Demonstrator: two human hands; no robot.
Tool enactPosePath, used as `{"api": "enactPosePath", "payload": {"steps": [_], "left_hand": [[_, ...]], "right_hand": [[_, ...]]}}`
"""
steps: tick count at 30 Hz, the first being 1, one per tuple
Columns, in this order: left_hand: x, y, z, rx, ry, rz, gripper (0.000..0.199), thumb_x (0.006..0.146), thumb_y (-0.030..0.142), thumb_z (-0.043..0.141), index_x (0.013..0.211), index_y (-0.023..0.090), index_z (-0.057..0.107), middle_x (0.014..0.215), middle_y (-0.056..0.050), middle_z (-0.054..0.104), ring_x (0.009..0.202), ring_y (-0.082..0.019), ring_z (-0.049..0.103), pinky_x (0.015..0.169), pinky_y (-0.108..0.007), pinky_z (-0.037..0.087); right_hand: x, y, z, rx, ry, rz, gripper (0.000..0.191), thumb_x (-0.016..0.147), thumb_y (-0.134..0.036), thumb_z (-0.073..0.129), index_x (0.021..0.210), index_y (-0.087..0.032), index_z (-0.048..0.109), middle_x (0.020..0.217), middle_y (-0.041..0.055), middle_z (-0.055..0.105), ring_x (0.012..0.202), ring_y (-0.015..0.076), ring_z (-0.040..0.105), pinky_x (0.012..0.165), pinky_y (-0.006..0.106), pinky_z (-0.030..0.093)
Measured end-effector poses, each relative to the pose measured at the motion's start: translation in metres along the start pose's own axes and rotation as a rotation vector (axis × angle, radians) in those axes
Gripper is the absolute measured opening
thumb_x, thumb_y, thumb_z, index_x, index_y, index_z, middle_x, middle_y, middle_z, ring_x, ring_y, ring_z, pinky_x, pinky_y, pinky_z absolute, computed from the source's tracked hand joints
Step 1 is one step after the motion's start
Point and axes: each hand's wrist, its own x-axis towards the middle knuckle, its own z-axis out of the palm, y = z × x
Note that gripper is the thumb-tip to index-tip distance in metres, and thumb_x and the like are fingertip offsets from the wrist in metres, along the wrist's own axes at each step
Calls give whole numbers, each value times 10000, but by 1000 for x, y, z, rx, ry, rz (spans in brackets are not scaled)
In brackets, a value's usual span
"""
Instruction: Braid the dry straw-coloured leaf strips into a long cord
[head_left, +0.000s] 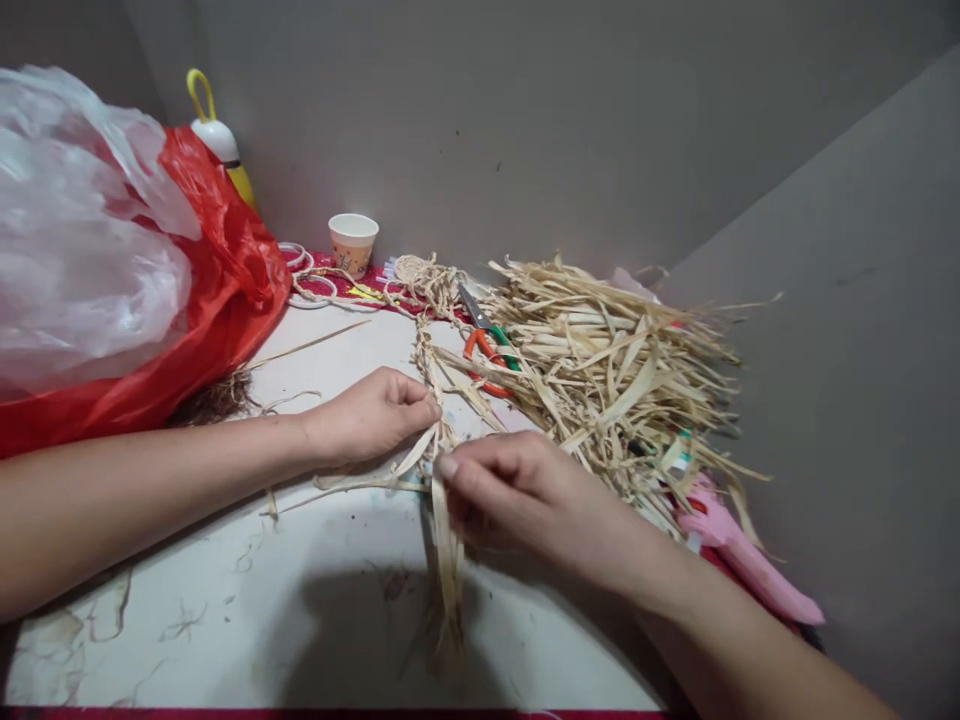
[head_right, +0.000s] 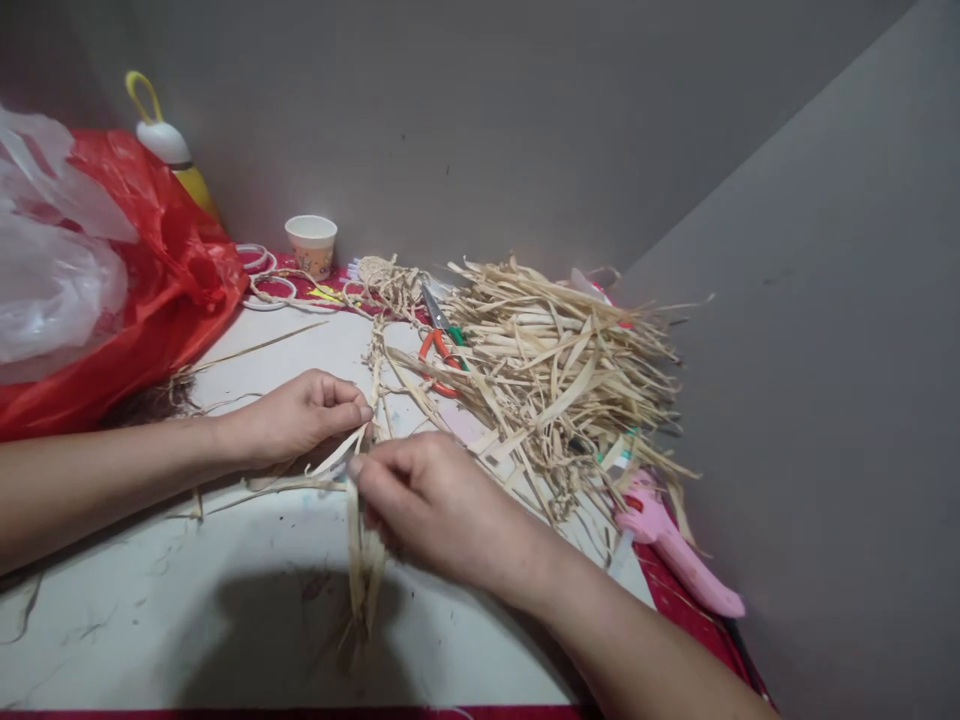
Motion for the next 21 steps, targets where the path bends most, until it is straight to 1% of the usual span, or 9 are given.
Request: {"api": "enactPosePath", "payload": {"steps": [3,5,6,8,10,12,15,18,21], "left_hand": [[0,2,-2,-72,-54,-28,286,802,276,536,554,158,457,403,98,305,377,-26,212,399,-197,130],[1,4,-3,-92,-79,-43,300,793,289,571,550,158,454,395,101,292,374,-23,193,391,-198,111],[1,5,-3,-98,-87,-45,300,785,298,589,552,155,464,396,102,291,376,-22,187,388,-197,107],[2,6,-2,-115,-103,-45,282,771,314,617,574,144,509,404,99,321,378,-19,189,383,-191,119],[3,6,-2,-112,-125,-45,259,768,323,624,607,129,565,435,78,418,382,-18,236,388,-181,171],[4,4,-2,-89,-156,-20,261,782,334,605,637,117,608,511,32,538,417,-30,343,427,-172,260],[6,-1,-3,-42,-189,41,284,802,353,569,660,116,634,617,-11,616,517,-62,462,512,-183,349],[8,-6,-4,25,-161,41,266,801,344,568,662,124,621,550,28,537,472,-50,382,465,-179,295],[9,-6,-4,78,-135,24,251,801,335,566,658,131,595,498,58,448,438,-40,300,422,-179,224]], "right_hand": [[6,5,-10,106,324,-34,358,878,-403,498,645,-144,579,550,12,577,438,71,452,439,193,363],[14,13,-16,188,406,-48,255,842,-394,568,798,-148,619,648,14,611,506,77,489,464,187,381],[18,17,-17,238,376,-40,241,818,-385,606,884,-153,625,694,13,616,553,84,509,485,187,399],[25,24,-18,362,221,2,302,767,-362,670,983,-159,612,728,5,599,610,93,527,525,195,433],[29,29,-16,487,37,39,321,726,-324,713,971,-151,599,727,-3,583,624,92,536,557,204,451],[31,31,-15,565,-72,52,275,719,-288,715,908,-139,583,724,3,589,606,86,544,565,206,447],[31,33,-14,614,-107,53,169,779,-265,635,838,-141,537,709,6,585,506,63,471,500,208,410],[30,35,-16,565,-113,75,76,830,-228,541,820,-167,498,624,-41,490,431,49,336,396,185,295],[29,36,-17,429,-93,68,72,831,-190,498,762,-171,489,571,-60,386,432,53,303,376,180,224]]}}
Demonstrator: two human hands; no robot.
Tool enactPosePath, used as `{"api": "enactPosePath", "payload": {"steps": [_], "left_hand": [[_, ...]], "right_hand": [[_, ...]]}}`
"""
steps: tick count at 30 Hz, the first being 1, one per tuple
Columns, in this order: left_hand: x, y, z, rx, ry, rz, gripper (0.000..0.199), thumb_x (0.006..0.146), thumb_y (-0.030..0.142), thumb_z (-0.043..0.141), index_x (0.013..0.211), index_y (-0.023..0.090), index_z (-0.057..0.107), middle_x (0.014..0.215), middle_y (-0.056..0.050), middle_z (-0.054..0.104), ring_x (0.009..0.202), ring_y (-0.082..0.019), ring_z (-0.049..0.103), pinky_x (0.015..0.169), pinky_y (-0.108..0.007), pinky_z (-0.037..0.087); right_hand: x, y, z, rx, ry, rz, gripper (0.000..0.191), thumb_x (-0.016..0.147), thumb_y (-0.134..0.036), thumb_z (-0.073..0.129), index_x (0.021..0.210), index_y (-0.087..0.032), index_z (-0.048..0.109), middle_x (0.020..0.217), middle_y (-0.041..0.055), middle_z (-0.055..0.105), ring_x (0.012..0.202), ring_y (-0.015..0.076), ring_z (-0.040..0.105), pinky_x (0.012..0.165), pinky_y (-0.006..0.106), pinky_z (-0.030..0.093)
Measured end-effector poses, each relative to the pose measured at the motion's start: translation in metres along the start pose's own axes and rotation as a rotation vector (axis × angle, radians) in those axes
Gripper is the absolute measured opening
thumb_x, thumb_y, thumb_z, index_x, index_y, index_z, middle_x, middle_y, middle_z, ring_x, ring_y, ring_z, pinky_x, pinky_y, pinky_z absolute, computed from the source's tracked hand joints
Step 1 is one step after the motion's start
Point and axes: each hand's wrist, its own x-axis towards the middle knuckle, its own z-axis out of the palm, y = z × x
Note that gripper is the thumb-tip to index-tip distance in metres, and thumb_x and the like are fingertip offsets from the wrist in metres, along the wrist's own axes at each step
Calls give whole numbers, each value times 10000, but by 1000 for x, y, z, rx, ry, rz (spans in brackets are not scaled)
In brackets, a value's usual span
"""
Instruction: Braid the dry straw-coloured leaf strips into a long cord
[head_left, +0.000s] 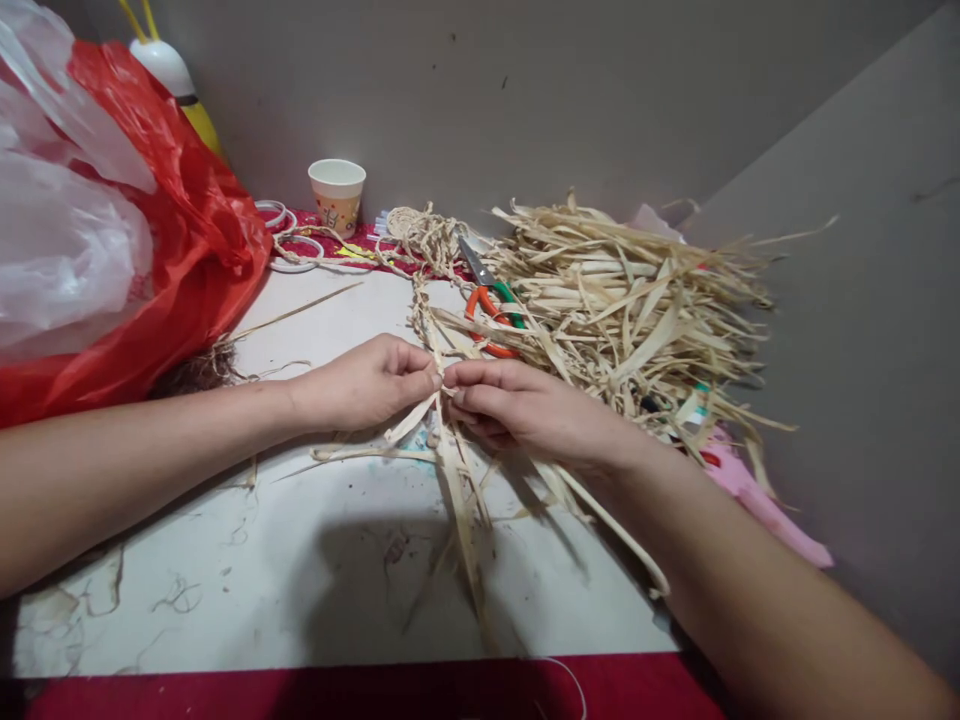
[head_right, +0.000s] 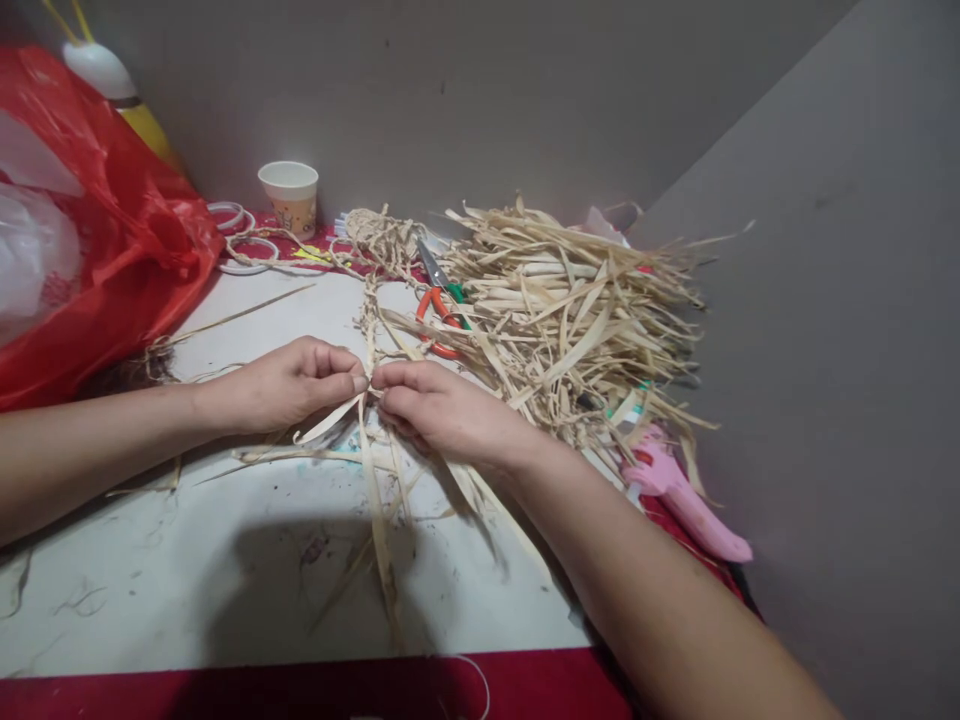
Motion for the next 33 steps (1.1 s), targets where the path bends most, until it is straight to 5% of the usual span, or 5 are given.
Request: {"api": "enactPosePath", "payload": {"steps": [4,8,22,33], "left_hand": [[0,3,0,-9,-35,24,255,804,341,547,689,128,627,573,24,538,473,-51,367,450,-183,273],[0,7,0,24,-9,20,242,808,305,534,651,131,596,532,36,486,460,-51,340,444,-186,260],[-3,14,1,41,-7,17,197,827,253,519,704,132,614,583,26,540,488,-52,374,471,-166,311],[-8,19,2,47,-32,-44,197,850,237,499,695,151,584,443,66,398,388,-42,305,407,-171,241]], "right_hand": [[0,-3,0,-31,-49,4,147,843,-199,451,708,-161,493,547,-66,297,425,51,240,363,172,191],[3,-5,0,151,-112,95,285,857,-267,451,614,-201,317,515,-86,204,403,48,132,341,166,116],[7,3,-3,368,-219,120,421,862,-367,534,580,-198,272,475,-97,200,394,32,92,319,125,110],[5,2,2,170,-93,13,388,874,-293,506,541,-185,338,446,-84,272,350,32,185,306,145,168]]}}
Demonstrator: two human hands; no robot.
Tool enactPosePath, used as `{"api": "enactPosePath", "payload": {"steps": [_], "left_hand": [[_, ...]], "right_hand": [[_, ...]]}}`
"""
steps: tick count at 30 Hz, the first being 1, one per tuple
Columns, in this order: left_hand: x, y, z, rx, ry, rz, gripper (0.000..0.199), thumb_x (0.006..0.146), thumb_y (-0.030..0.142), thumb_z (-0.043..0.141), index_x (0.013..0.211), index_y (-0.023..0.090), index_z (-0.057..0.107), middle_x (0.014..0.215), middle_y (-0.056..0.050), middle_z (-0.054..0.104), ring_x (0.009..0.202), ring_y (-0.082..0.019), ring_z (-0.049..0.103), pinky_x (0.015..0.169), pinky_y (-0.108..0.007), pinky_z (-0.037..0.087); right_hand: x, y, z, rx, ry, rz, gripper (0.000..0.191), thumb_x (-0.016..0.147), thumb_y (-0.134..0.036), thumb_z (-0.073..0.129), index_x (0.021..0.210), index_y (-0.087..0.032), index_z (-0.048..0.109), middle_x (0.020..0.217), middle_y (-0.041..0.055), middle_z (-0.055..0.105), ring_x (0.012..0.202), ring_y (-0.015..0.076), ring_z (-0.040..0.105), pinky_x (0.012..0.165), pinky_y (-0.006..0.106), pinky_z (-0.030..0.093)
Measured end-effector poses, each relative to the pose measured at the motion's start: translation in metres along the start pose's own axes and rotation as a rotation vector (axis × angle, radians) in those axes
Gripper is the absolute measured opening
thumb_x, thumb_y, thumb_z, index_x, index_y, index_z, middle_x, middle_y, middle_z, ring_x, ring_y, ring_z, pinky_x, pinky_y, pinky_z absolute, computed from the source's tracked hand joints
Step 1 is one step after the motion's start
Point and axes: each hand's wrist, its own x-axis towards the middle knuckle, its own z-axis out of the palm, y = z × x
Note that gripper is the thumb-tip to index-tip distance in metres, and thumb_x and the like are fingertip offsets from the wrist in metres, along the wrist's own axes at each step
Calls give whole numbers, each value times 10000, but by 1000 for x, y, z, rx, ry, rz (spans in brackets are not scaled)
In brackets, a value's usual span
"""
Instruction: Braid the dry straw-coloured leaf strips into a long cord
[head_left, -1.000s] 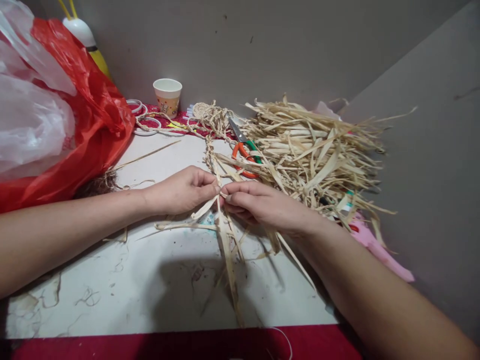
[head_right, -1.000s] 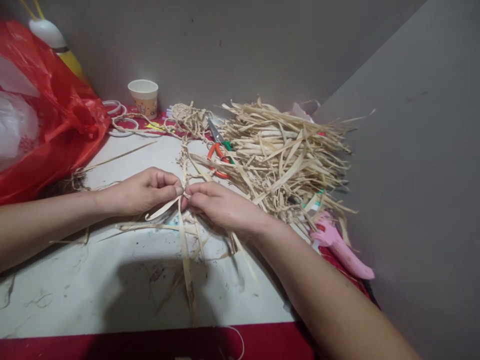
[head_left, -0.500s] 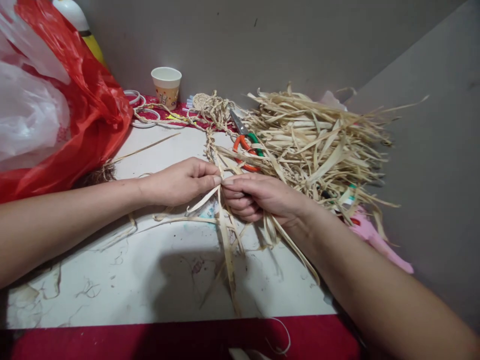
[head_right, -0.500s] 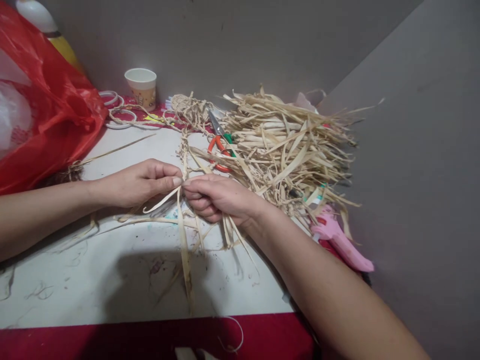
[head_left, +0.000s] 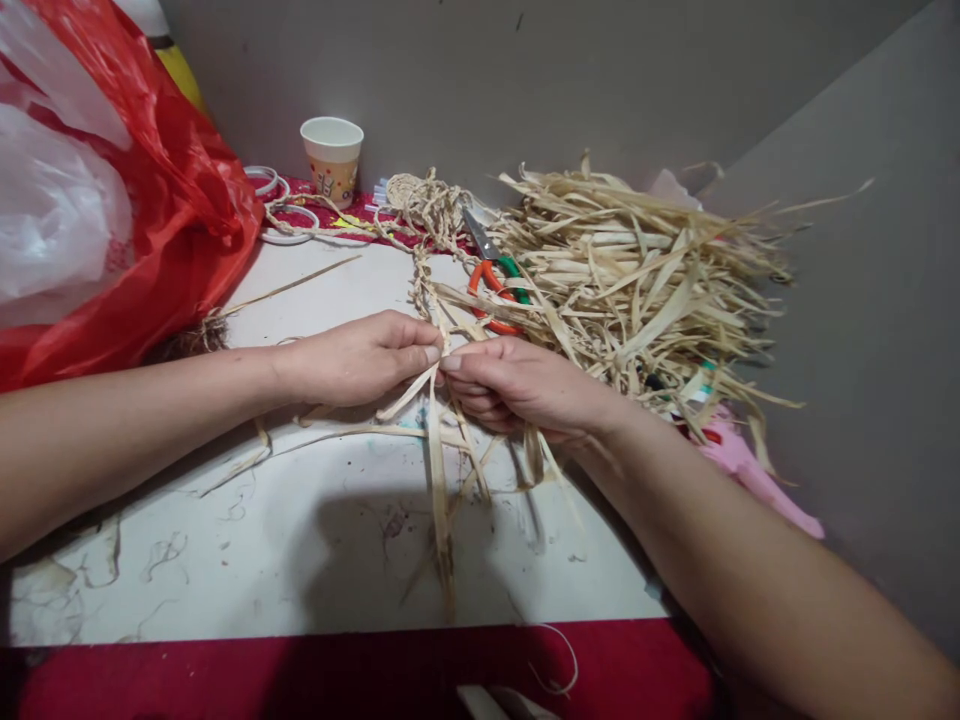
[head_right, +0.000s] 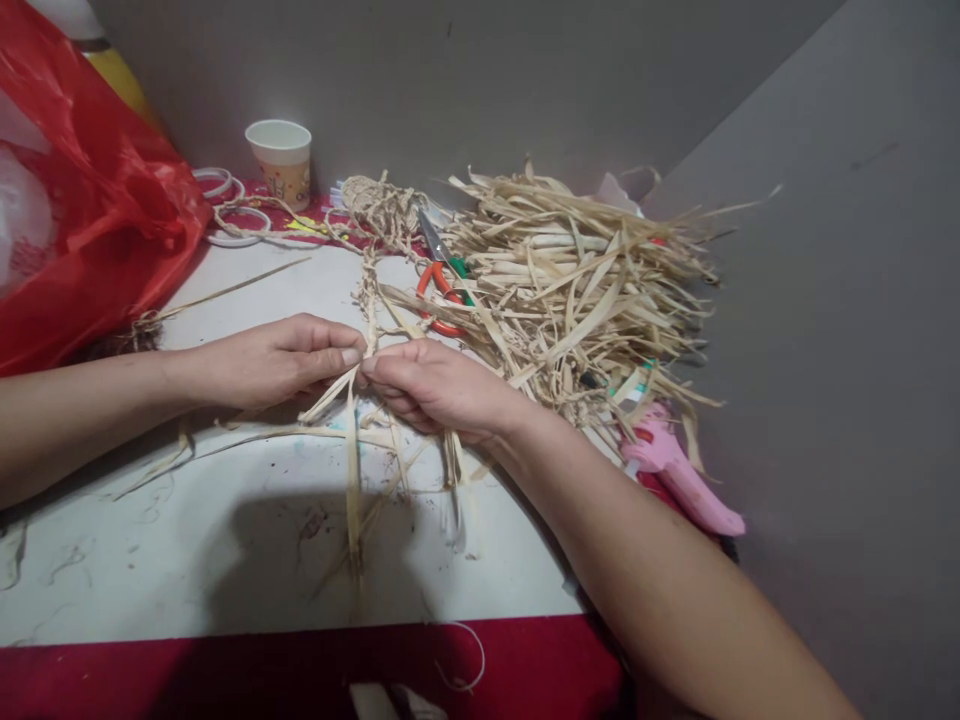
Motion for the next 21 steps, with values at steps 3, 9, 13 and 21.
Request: {"api": "enactPosePath", "payload": {"steps": [3,9,13,21], "left_hand": [[0,1,0,53,30,20,181,833,234,515,729,137,626,454,58,415,401,-45,309,427,-177,252],[2,-1,2,193,82,132,223,815,215,481,641,144,602,519,44,459,470,-59,351,485,-192,273],[0,1,5,316,165,137,208,777,154,487,583,149,561,515,43,415,499,-72,346,505,-203,273],[-2,3,7,286,168,100,186,729,111,509,557,149,569,477,51,427,470,-66,351,492,-199,280]], "right_hand": [[0,0,0,50,2,31,360,878,-274,481,556,-186,347,451,-86,261,353,34,155,298,143,142],[0,1,-3,170,-80,94,344,884,-280,459,565,-172,386,457,-89,218,375,34,109,314,130,118],[1,3,-3,233,-103,107,314,876,-291,474,592,-166,419,474,-94,177,386,36,96,319,122,133],[3,2,7,188,36,130,306,834,-265,471,549,-170,415,430,-87,223,354,35,117,298,134,117]]}}
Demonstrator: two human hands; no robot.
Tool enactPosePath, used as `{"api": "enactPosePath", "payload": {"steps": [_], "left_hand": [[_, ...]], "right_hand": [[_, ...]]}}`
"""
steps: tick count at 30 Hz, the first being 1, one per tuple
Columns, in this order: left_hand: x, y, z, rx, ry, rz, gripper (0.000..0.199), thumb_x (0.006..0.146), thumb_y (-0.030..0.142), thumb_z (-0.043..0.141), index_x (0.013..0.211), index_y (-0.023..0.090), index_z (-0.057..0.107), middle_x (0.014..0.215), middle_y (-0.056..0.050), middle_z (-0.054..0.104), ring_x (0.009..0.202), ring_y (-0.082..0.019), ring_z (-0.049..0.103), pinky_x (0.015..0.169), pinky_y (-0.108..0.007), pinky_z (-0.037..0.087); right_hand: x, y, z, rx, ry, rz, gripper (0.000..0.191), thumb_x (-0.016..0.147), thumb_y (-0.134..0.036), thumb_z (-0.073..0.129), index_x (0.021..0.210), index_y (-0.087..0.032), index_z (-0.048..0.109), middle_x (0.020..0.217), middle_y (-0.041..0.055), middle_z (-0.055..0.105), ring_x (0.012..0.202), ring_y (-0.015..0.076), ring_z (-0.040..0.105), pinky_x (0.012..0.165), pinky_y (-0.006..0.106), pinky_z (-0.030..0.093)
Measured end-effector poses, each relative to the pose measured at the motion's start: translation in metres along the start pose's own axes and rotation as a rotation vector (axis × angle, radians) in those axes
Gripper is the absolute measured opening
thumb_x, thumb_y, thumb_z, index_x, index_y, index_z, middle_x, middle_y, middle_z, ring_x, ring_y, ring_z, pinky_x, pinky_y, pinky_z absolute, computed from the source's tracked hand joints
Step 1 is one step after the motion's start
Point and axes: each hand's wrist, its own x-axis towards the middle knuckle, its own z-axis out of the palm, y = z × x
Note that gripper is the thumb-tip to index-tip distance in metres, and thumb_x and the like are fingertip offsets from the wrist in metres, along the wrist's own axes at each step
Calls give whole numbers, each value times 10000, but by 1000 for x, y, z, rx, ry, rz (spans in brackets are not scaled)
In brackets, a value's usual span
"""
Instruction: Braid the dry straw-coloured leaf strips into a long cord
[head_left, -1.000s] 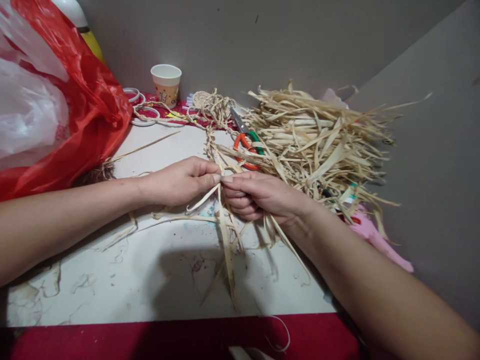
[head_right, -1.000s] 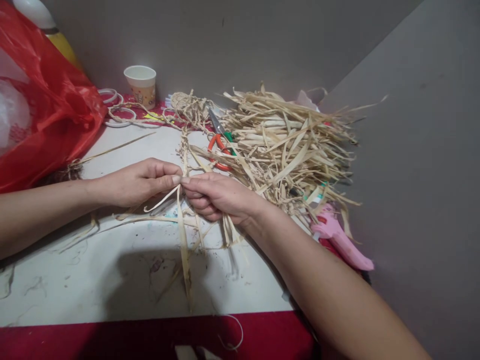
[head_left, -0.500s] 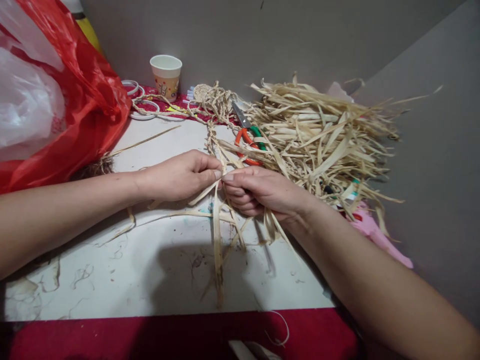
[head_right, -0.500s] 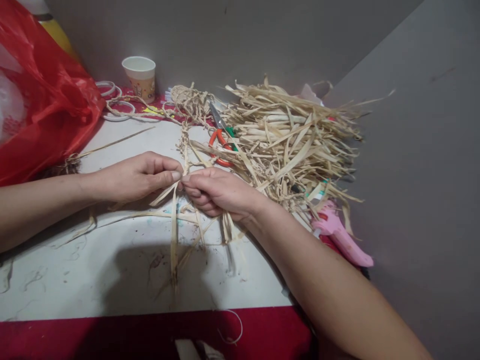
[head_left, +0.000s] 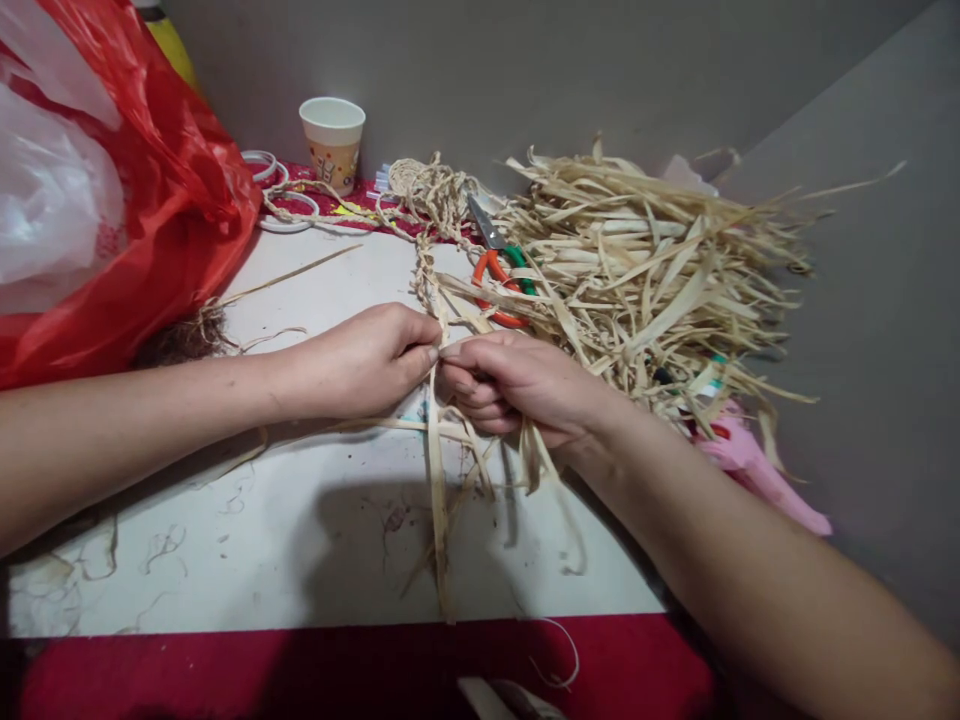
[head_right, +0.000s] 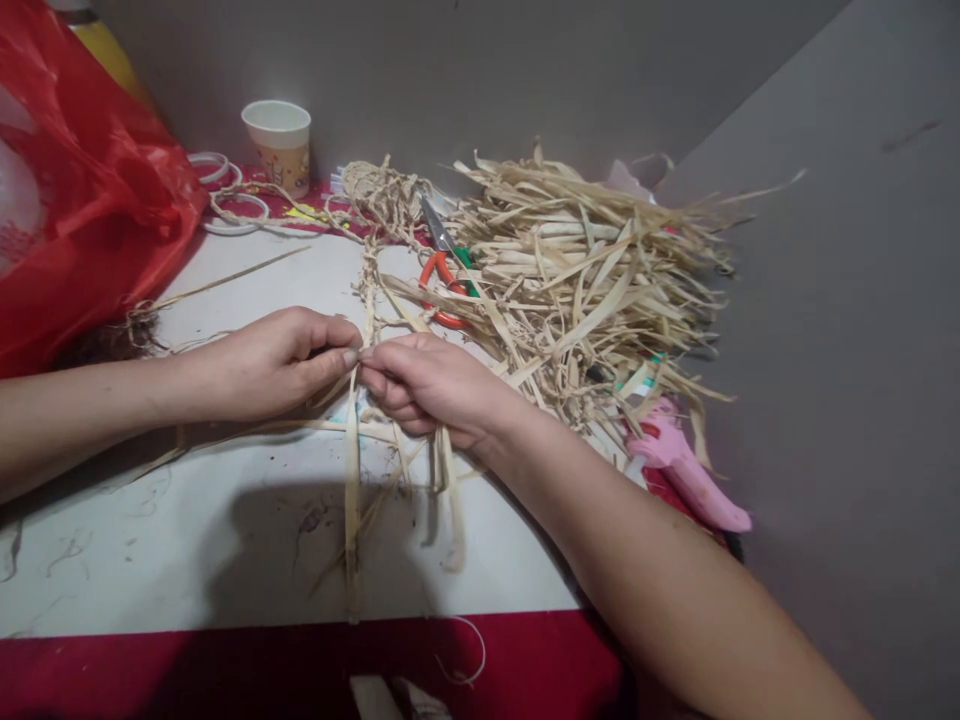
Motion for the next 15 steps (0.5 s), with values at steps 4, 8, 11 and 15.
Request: {"api": "enactPosePath", "payload": {"steps": [4,8,11,15], "left_hand": [[0,2,-6,-168,-149,-145,173,727,132,520,589,150,624,436,41,468,382,-62,352,419,-206,267],[2,4,-9,-400,-259,-313,201,731,150,510,560,133,613,401,1,493,288,-70,351,347,-221,257],[3,6,-6,-551,-251,-360,164,712,125,507,626,100,644,568,-82,642,306,-74,426,363,-231,333],[-3,7,-3,-630,-227,-438,145,725,121,504,653,101,628,647,-114,681,328,-84,464,381,-241,371]], "right_hand": [[0,1,9,-130,175,-73,288,784,-193,455,498,-171,424,373,-70,303,299,35,182,280,157,141],[-1,1,13,-205,227,-101,285,780,-191,439,497,-162,468,340,-74,303,269,36,209,280,168,138],[-1,0,15,-202,229,-87,298,802,-186,427,519,-145,510,330,-77,306,269,31,191,289,168,135],[-1,-1,20,-104,229,-51,331,822,-160,400,501,-151,477,321,-81,284,285,33,144,297,169,131]]}}
